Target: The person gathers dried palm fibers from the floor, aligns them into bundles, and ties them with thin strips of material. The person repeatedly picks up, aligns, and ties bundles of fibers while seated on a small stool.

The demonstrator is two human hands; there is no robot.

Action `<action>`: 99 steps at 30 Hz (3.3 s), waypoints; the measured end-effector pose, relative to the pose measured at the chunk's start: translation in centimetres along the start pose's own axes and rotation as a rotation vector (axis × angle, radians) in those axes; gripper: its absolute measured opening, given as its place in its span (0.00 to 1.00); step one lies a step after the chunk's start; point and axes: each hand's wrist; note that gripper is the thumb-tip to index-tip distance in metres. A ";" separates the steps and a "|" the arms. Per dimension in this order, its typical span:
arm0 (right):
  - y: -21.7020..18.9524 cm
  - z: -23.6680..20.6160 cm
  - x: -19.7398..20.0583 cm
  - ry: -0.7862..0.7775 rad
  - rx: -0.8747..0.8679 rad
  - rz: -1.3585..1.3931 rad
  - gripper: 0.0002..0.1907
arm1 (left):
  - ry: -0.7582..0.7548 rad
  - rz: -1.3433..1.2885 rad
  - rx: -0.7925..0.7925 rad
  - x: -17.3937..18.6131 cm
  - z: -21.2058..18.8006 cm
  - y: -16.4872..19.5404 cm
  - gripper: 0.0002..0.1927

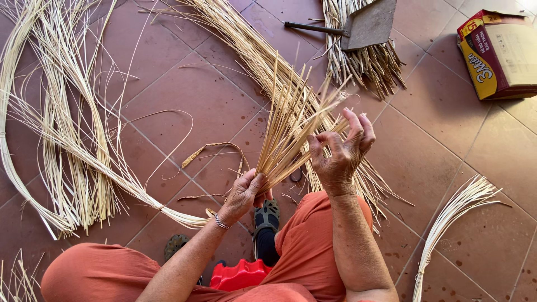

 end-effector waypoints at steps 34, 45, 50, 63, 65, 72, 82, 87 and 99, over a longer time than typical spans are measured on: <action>1.2 0.5 0.4 0.122 -0.229 0.518 0.04 | -0.059 -0.031 0.092 -0.4 -0.7 0.9 0.19; 3.0 0.1 -0.4 0.206 -0.419 0.745 0.05 | -0.099 -0.032 0.102 -0.5 -0.9 0.5 0.15; 3.2 0.3 -0.3 0.309 -0.305 0.443 0.17 | -0.096 -0.055 0.065 -0.3 -0.7 -0.3 0.16; 0.6 0.5 -0.2 0.132 0.008 0.026 0.07 | -0.085 0.035 0.048 -0.9 -0.5 -1.3 0.14; 0.6 0.5 0.0 0.124 0.011 0.003 0.07 | -0.069 0.058 0.035 -1.0 -0.5 -1.3 0.14; 1.7 0.3 -0.7 0.078 -0.016 0.145 0.10 | -0.064 0.124 0.047 -0.9 -0.5 -1.3 0.15; 2.8 0.0 -0.3 0.003 -0.091 0.331 0.12 | -0.091 0.121 0.047 -0.9 -0.6 -2.4 0.15; 2.6 0.1 0.4 -0.064 -0.130 0.414 0.14 | -0.108 0.129 0.059 -1.1 -0.7 -2.2 0.14; 3.5 0.1 0.1 0.122 -0.257 0.385 0.17 | -0.169 0.142 0.098 -1.7 -1.1 -2.3 0.13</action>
Point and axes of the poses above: each hand's wrist, its own z-axis towards the middle knuckle, its own x-axis out of the back of the hand, y = z × x, and after that the axes turned 9 degrees about -y, right-handed
